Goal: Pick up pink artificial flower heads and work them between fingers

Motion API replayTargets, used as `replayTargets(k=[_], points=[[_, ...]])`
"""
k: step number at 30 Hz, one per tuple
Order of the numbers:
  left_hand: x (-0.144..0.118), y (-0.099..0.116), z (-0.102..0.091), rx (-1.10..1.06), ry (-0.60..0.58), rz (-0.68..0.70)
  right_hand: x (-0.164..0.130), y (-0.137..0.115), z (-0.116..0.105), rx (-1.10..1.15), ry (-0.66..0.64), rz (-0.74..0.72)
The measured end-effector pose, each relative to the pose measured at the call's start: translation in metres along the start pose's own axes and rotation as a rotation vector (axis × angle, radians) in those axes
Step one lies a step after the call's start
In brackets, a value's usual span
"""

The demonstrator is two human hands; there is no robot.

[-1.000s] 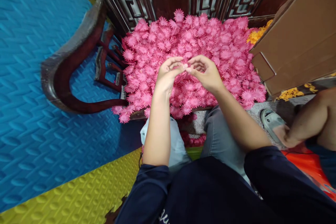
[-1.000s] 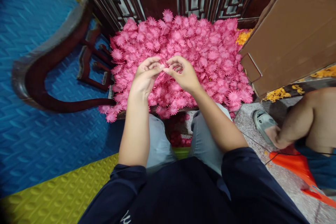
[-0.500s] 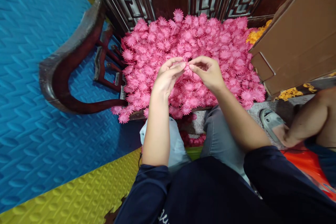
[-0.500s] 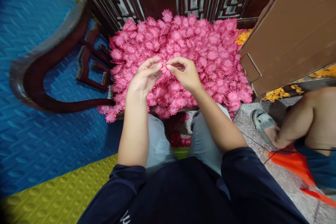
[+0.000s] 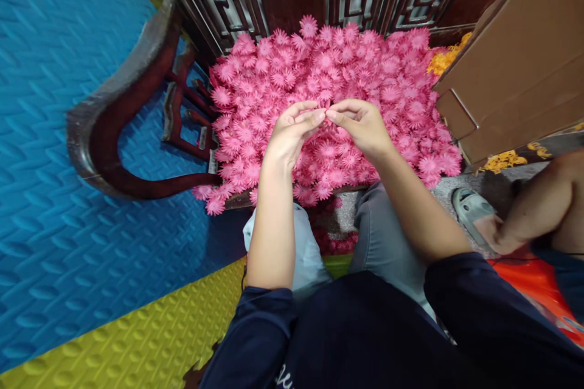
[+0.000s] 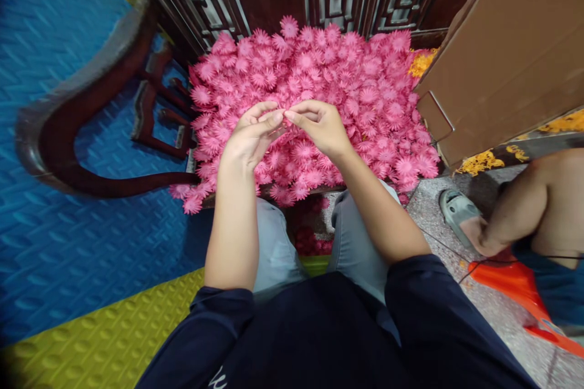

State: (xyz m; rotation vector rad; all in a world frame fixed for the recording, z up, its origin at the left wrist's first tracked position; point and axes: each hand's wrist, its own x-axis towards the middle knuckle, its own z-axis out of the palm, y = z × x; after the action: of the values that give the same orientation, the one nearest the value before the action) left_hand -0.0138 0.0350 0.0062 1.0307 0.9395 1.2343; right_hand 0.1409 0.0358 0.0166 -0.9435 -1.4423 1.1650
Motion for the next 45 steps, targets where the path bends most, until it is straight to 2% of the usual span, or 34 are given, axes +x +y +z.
replayTargets(k=[6,12,18,20,23,26,28,33,35,39,45], points=[[0.005,-0.006,-0.003,0.014,0.018,0.003,0.002,0.005,-0.004,0.062,0.002,0.081],[0.015,-0.016,-0.013,0.099,0.197,0.154,0.005,0.017,-0.013,0.123,0.101,0.135],[0.019,-0.023,-0.015,0.241,0.296,0.298,0.005,0.031,-0.011,0.105,0.222,0.146],[0.02,-0.023,-0.021,0.243,0.369,0.349,0.007,0.038,-0.019,0.075,0.272,0.124],[0.022,-0.018,-0.041,0.134,0.53,0.404,0.014,0.046,-0.043,-0.005,0.36,0.089],[0.022,-0.012,-0.057,0.012,0.637,0.37,0.019,0.044,-0.06,-0.067,0.386,0.144],[0.021,-0.01,-0.058,-0.048,0.61,0.347,0.019,0.039,-0.059,-0.047,0.383,0.21],[0.018,-0.013,-0.033,-0.111,0.289,0.229,0.011,0.018,-0.024,0.038,0.246,0.318],[0.017,-0.015,-0.025,-0.087,0.221,0.191,0.008,0.01,-0.012,0.042,0.207,0.331],[0.017,-0.015,-0.02,-0.065,0.213,0.162,0.006,0.006,-0.004,0.085,0.19,0.313],[0.016,-0.012,-0.016,-0.013,0.275,0.168,0.011,0.025,-0.014,0.065,0.209,0.267]])
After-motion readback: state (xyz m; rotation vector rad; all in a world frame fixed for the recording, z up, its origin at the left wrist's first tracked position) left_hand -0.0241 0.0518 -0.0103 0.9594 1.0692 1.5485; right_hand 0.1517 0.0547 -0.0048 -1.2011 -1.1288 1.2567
